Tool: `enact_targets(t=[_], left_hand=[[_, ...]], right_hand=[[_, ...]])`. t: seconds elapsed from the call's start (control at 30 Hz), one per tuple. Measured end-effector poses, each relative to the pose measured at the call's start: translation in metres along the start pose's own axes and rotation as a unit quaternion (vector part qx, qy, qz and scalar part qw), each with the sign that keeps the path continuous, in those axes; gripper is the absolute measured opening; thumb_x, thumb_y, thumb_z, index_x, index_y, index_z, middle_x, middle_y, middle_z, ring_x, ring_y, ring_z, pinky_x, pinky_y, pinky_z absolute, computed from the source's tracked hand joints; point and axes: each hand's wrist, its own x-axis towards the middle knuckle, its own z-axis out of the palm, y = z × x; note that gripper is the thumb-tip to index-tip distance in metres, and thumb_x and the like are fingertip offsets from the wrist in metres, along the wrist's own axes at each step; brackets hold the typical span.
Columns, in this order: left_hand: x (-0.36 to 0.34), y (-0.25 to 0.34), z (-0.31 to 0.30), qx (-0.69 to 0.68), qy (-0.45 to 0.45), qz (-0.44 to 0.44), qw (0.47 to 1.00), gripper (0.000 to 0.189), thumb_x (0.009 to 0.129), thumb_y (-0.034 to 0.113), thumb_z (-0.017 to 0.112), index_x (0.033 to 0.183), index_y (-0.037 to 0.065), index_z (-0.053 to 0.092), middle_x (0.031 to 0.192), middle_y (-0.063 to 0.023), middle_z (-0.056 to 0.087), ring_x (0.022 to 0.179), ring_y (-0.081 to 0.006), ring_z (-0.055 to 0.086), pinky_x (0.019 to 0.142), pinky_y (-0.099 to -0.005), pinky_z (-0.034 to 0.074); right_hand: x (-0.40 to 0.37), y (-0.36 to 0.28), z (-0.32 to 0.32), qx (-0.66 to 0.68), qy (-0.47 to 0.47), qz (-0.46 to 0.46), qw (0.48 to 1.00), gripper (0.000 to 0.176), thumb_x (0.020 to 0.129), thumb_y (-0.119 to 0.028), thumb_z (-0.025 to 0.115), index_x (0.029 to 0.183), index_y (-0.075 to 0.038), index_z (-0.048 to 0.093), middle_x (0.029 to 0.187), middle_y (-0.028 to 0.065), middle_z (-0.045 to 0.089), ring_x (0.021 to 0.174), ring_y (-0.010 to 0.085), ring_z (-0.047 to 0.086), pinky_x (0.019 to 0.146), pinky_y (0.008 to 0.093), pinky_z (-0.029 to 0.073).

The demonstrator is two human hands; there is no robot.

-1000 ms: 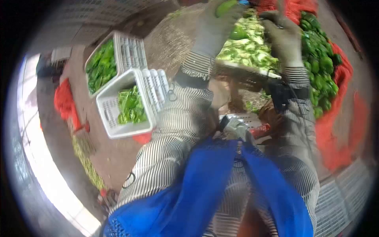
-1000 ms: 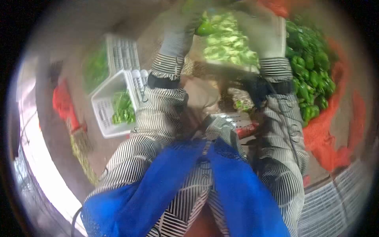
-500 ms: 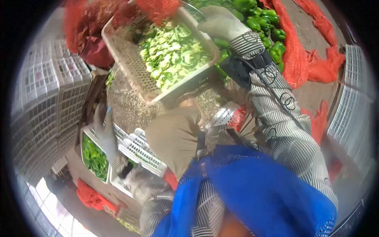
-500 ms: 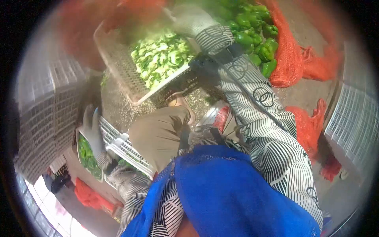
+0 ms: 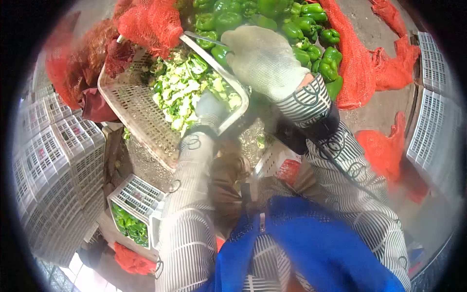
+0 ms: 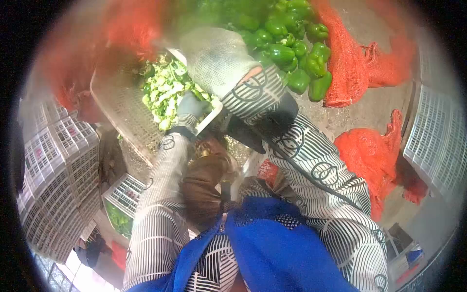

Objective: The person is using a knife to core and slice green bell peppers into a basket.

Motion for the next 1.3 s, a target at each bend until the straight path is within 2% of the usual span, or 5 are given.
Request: enact_targets(t=[0.27, 0.57, 0.67, 0.97, 1.3], left_hand=[[0.000, -0.024, -0.029, -0.638, -0.058, -0.043, 0.766, 0.063, 0.075, 0.019, 0.083, 0.122, -0.008, 0.049, 0.099, -0.0159, 0.066, 0.085, -0.0225, 0.067, 0.072, -0.0296, 0.056], [-0.136, 0.010, -0.161, -0.723, 0.109, 0.179, 0.659, 0.046, 0.085, 0.014, 0.075, 0.123, -0.002, 0.054, 0.105, -0.0098, 0.064, 0.087, -0.0160, 0.060, 0.074, -0.0308, 0.050], [-0.139, -0.010, -0.140, -0.392, 0.346, 0.356, 0.775, 0.058, 0.077, -0.004, 0.072, 0.131, 0.000, 0.051, 0.112, -0.0143, 0.061, 0.090, -0.0217, 0.060, 0.081, -0.0339, 0.051], [-0.164, 0.003, -0.155, -0.648, 0.174, 0.143, 0.727, 0.039, 0.094, 0.037, 0.063, 0.103, -0.001, 0.061, 0.086, -0.0042, 0.062, 0.072, -0.0079, 0.056, 0.061, -0.0242, 0.047], [-0.171, -0.025, -0.161, -0.600, 0.150, 0.202, 0.759, 0.028, 0.097, 0.025, 0.056, 0.107, 0.000, 0.061, 0.092, -0.0045, 0.060, 0.082, -0.0096, 0.056, 0.067, -0.0259, 0.045]], right_hand=[[-0.008, 0.003, 0.010, 0.077, 0.029, -0.023, 0.996, 0.033, 0.082, -0.021, 0.058, 0.109, -0.003, 0.066, 0.101, 0.0209, 0.066, 0.100, 0.0375, 0.063, 0.087, 0.0456, 0.050], [-0.008, -0.054, 0.015, 0.337, -0.031, -0.153, 0.929, 0.065, 0.073, -0.024, 0.074, 0.131, -0.004, 0.053, 0.107, 0.0203, 0.066, 0.106, 0.0298, 0.064, 0.098, 0.0391, 0.047], [-0.012, -0.064, -0.009, 0.348, -0.120, -0.096, 0.925, 0.058, 0.074, -0.024, 0.074, 0.126, -0.005, 0.056, 0.099, 0.0170, 0.069, 0.093, 0.0266, 0.068, 0.088, 0.0367, 0.051], [-0.009, -0.073, 0.024, 0.288, -0.128, -0.157, 0.936, 0.070, 0.076, -0.033, 0.076, 0.136, -0.008, 0.051, 0.086, 0.0133, 0.065, 0.079, 0.0225, 0.065, 0.073, 0.0348, 0.051], [-0.005, -0.089, 0.013, 0.352, -0.213, -0.190, 0.891, 0.064, 0.081, -0.019, 0.064, 0.143, -0.018, 0.046, 0.097, 0.0138, 0.068, 0.083, 0.0204, 0.064, 0.079, 0.0334, 0.052]])
